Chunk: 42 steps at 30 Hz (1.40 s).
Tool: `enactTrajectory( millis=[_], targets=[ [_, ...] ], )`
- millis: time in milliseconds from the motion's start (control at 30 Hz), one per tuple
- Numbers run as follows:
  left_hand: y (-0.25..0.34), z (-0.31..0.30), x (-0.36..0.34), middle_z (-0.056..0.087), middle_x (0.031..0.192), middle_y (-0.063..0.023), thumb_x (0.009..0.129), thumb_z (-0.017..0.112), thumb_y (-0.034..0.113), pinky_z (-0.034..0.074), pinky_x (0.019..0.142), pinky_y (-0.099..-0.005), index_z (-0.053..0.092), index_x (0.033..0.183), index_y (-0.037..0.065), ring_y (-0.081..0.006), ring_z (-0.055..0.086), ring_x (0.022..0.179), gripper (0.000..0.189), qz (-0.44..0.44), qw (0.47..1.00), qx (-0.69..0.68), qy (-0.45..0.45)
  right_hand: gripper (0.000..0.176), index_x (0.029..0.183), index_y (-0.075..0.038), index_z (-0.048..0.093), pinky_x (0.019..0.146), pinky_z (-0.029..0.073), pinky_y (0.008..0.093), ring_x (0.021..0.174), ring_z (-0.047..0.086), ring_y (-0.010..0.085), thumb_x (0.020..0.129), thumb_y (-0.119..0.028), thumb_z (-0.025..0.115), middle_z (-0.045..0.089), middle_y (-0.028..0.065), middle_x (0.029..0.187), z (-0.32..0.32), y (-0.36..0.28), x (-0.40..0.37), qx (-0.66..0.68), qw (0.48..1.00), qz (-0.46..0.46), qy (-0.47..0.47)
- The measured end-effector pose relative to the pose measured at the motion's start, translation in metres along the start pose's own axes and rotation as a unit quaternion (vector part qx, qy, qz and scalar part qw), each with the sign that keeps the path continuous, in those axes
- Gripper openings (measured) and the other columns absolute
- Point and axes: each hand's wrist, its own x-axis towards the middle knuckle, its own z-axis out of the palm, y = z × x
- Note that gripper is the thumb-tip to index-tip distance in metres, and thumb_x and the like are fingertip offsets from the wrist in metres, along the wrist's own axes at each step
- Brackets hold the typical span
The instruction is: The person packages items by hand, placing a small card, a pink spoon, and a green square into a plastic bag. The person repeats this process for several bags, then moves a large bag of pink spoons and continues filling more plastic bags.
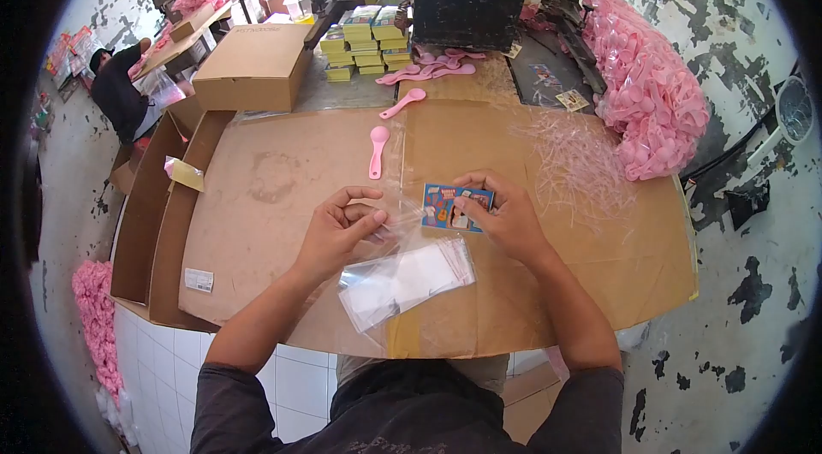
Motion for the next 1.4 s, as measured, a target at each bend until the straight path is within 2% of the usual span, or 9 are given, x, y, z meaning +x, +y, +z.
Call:
enactTrajectory(
  millis=[133, 333, 433, 633, 833, 933, 1133, 1333, 1400],
  targets=[
    [-0.006, 0.008, -0.004, 0.077, 0.101, -0.0136, 0.100, 0.069, 0.007, 0.059, 0.075, -0.0255, 0.054, 0.133, 0.000, -0.0162, 0.075, 0.089, 0.038, -0.007, 1.000, 0.020, -0.006, 0.027, 0.123, 0.001, 0.063, 0.086, 0.055, 0.0259, 0.099, 0.068, 0.0104, 0.097, -0.001, 0.068, 0.070, 0.0074, 0.110, 0.017, -0.014, -0.001, 0.068, 0.996, -0.031, 0.043],
    [-0.009, 0.013, -0.008, 0.077, 0.102, -0.0136, 0.101, 0.067, 0.006, 0.059, 0.081, -0.0263, 0.052, 0.139, -0.001, -0.0149, 0.074, 0.095, 0.042, 0.022, 0.996, 0.061, -0.062, 0.030, 0.122, -0.004, 0.071, 0.084, 0.054, 0.0299, 0.095, 0.069, 0.0152, 0.093, -0.007, 0.074, 0.072, 0.0095, 0.103, 0.011, -0.028, -0.002, -0.230, 0.960, -0.133, -0.085],
    [-0.010, 0.014, -0.011, 0.077, 0.104, -0.0142, 0.102, 0.065, 0.005, 0.059, 0.083, -0.0275, 0.052, 0.140, -0.001, -0.0143, 0.073, 0.096, 0.041, 0.049, 0.985, 0.140, -0.092, 0.032, 0.124, -0.003, 0.070, 0.077, 0.054, 0.0296, 0.088, 0.068, 0.0154, 0.092, -0.007, 0.074, 0.072, 0.0107, 0.100, 0.029, -0.037, -0.003, -0.206, 0.960, -0.171, -0.080],
    [-0.003, 0.016, -0.012, 0.075, 0.107, -0.0143, 0.102, 0.064, 0.004, 0.059, 0.082, -0.0250, 0.052, 0.139, -0.002, -0.0126, 0.072, 0.093, 0.040, 0.041, 0.996, 0.079, -0.023, 0.027, 0.119, -0.001, 0.070, 0.071, 0.054, 0.0278, 0.082, 0.068, 0.0158, 0.094, -0.010, 0.073, 0.071, 0.0091, 0.096, 0.037, -0.026, -0.002, -0.092, 0.992, -0.057, 0.062],
    [0.001, 0.009, -0.013, 0.075, 0.106, -0.0134, 0.102, 0.064, 0.005, 0.057, 0.079, -0.0223, 0.053, 0.137, -0.004, -0.0103, 0.071, 0.092, 0.038, 0.052, 0.996, 0.070, 0.001, 0.023, 0.119, 0.002, 0.069, 0.091, 0.052, 0.0356, 0.099, 0.066, 0.0195, 0.102, -0.012, 0.063, 0.070, 0.0102, 0.105, 0.043, -0.029, 0.018, -0.147, 0.964, -0.175, -0.134],
    [-0.002, 0.009, -0.010, 0.075, 0.105, -0.0112, 0.103, 0.064, 0.007, 0.056, 0.077, -0.0218, 0.056, 0.135, -0.004, -0.0084, 0.070, 0.091, 0.035, 0.050, 0.997, 0.053, 0.026, 0.023, 0.119, 0.000, 0.070, 0.100, 0.048, 0.0367, 0.107, 0.064, 0.0238, 0.101, -0.009, 0.059, 0.070, 0.0116, 0.111, 0.036, -0.015, 0.063, -0.085, 0.978, -0.074, -0.173],
    [-0.001, -0.002, -0.004, 0.075, 0.104, -0.0076, 0.103, 0.065, 0.009, 0.055, 0.075, -0.0211, 0.059, 0.131, -0.004, -0.0061, 0.068, 0.090, 0.031, 0.044, 0.998, 0.006, 0.034, 0.032, 0.119, -0.005, 0.070, 0.098, 0.051, 0.0433, 0.113, 0.065, 0.0320, 0.088, -0.006, 0.061, 0.070, 0.0108, 0.123, 0.073, 0.029, 0.131, -0.406, 0.809, -0.406, -0.127],
    [0.003, -0.001, -0.007, 0.074, 0.101, -0.0062, 0.103, 0.066, 0.011, 0.054, 0.071, -0.0197, 0.061, 0.129, -0.003, -0.0042, 0.067, 0.085, 0.029, 0.060, 0.996, -0.033, 0.056, 0.031, 0.120, -0.007, 0.071, 0.084, 0.054, 0.0375, 0.097, 0.069, 0.0239, 0.089, -0.001, 0.065, 0.072, 0.0086, 0.115, 0.066, 0.015, 0.125, -0.347, 0.853, -0.369, -0.126],
    [0.005, 0.002, -0.008, 0.074, 0.099, -0.0058, 0.103, 0.065, 0.012, 0.054, 0.070, -0.0199, 0.061, 0.129, -0.003, -0.0040, 0.067, 0.084, 0.030, 0.067, 0.995, -0.026, 0.068, 0.028, 0.124, -0.006, 0.068, 0.079, 0.054, 0.0331, 0.093, 0.067, 0.0162, 0.097, -0.004, 0.062, 0.072, 0.0073, 0.112, 0.060, -0.006, 0.102, -0.238, 0.943, -0.221, -0.068]
  ],
)
